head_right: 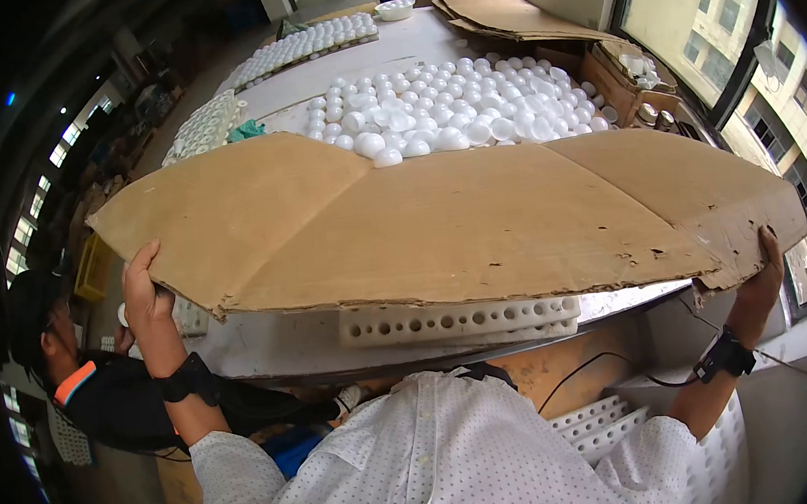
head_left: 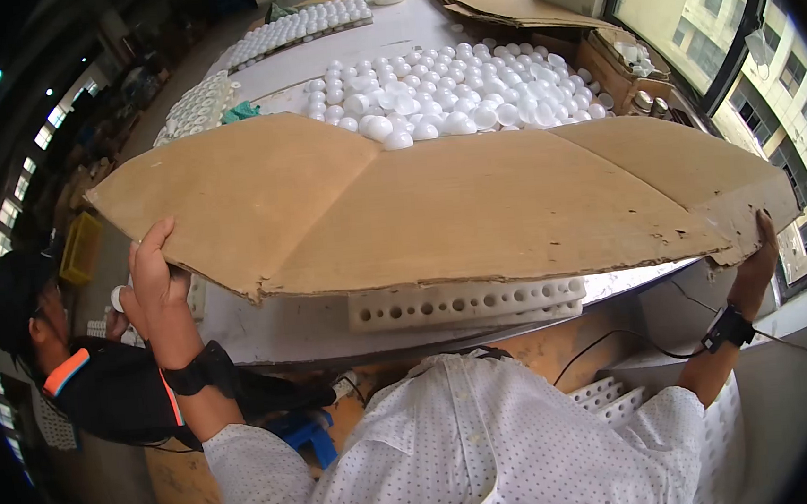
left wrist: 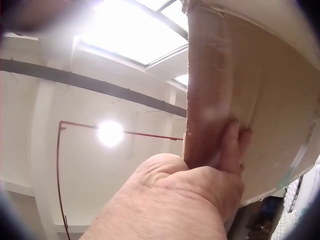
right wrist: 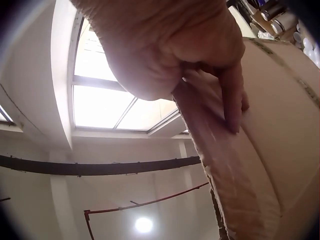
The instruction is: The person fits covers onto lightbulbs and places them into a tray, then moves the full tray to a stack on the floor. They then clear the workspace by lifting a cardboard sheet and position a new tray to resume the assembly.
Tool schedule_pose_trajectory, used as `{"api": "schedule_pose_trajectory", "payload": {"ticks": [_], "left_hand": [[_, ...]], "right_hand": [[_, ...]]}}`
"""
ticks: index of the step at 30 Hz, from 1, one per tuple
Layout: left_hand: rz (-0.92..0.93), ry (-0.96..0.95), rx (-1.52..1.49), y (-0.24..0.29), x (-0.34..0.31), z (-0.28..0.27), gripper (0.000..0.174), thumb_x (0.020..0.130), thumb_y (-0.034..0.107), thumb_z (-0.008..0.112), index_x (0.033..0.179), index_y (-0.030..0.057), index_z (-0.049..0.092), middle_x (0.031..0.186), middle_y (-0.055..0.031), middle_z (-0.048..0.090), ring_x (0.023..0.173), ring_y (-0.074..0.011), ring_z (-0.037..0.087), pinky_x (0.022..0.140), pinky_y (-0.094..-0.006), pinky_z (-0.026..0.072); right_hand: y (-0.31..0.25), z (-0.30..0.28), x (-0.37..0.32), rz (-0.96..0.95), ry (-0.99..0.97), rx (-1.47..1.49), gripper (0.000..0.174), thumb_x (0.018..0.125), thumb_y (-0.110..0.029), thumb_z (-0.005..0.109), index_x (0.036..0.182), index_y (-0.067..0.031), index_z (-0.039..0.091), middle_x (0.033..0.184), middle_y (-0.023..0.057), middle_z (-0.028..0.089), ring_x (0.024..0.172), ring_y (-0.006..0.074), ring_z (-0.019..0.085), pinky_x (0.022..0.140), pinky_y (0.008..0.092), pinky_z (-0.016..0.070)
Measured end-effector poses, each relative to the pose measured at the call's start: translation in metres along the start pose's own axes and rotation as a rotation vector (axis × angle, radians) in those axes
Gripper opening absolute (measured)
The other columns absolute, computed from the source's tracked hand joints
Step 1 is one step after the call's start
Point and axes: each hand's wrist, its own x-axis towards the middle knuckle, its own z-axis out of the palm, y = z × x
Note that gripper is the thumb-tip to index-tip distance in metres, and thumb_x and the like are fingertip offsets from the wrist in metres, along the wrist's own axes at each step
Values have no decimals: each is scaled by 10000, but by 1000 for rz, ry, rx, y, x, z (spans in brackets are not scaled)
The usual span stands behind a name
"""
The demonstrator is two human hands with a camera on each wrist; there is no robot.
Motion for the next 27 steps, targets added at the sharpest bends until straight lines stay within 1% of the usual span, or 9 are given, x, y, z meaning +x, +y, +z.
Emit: {"api": "schedule_pose_trajectory", "payload": {"ticks": [6, 9, 10, 13, 15, 18, 22, 23, 27], "left_hand": [[-30, 69, 33, -5, -25, -7, 347, 792, 8, 563, 1118, -58, 466, 1024, -161, 575, 886, -264, 607, 762, -355, 512], [-54, 42, -37, -3, -30, -14, 351, 797, 7, 558, 1129, -50, 459, 1026, -157, 574, 900, -259, 606, 772, -347, 514], [-34, 47, -24, -5, -25, -20, 346, 803, 9, 550, 1131, -53, 458, 1029, -155, 575, 905, -257, 607, 779, -349, 516], [17, 29, -24, 2, -24, -26, 343, 816, 21, 539, 1138, -61, 452, 1033, -150, 575, 902, -253, 609, 775, -348, 518], [26, 8, -23, 11, -32, -22, 345, 823, 31, 536, 1143, -65, 449, 1034, -147, 576, 896, -249, 610, 766, -345, 518], [60, 40, -63, 12, -36, -7, 306, 805, 36, 548, 1088, -65, 493, 989, -136, 581, 869, -235, 600, 747, -327, 497], [-60, 94, -15, -8, -21, -5, 308, 800, 25, 546, 1088, -72, 491, 981, -136, 583, 877, -240, 602, 743, -332, 507], [-146, 131, -63, -10, -17, -2, 310, 800, 17, 540, 1091, -74, 487, 983, -137, 582, 891, -244, 600, 748, -334, 510], [-54, 113, -55, 3, -35, -18, 329, 816, 31, 537, 1122, -72, 476, 1014, -151, 593, 865, -260, 620, 755, -348, 524]], "right_hand": [[-9, 12, -37, -76, 174, -202, 372, 833, -169, 568, 1124, 52, 502, 1067, 124, 582, 944, 205, 591, 848, 323, 478], [-12, 4, -41, -57, 241, -130, 354, 828, -169, 573, 1107, 42, 517, 1043, 113, 587, 928, 200, 595, 835, 304, 480], [-7, -14, -42, -182, 108, -272, 346, 835, -192, 559, 1096, 32, 524, 1033, 109, 587, 923, 200, 597, 833, 303, 478], [-19, 50, -66, 43, 270, -74, 375, 839, -222, 543, 1113, 32, 513, 1051, 118, 581, 935, 203, 594, 845, 308, 473], [-19, 48, -68, -75, 313, -250, 410, 840, -238, 531, 1144, 34, 489, 1072, 126, 572, 959, 206, 586, 861, 316, 466], [-26, 79, -79, 53, 306, -21, 394, 843, -227, 526, 1134, 38, 500, 1060, 124, 576, 946, 211, 593, 864, 316, 466], [-7, -53, -17, -54, 211, -285, 379, 857, -199, 509, 1147, 43, 484, 1071, 128, 577, 959, 223, 595, 860, 317, 476], [-10, -35, -24, -57, 206, -280, 379, 857, -199, 509, 1147, 43, 484, 1071, 128, 577, 959, 223, 595, 860, 317, 476], [-31, 38, -70, 38, 252, -44, 447, 857, -200, 503, 1216, 50, 411, 1159, 152, 528, 1023, 247, 566, 889, 360, 464]]}}
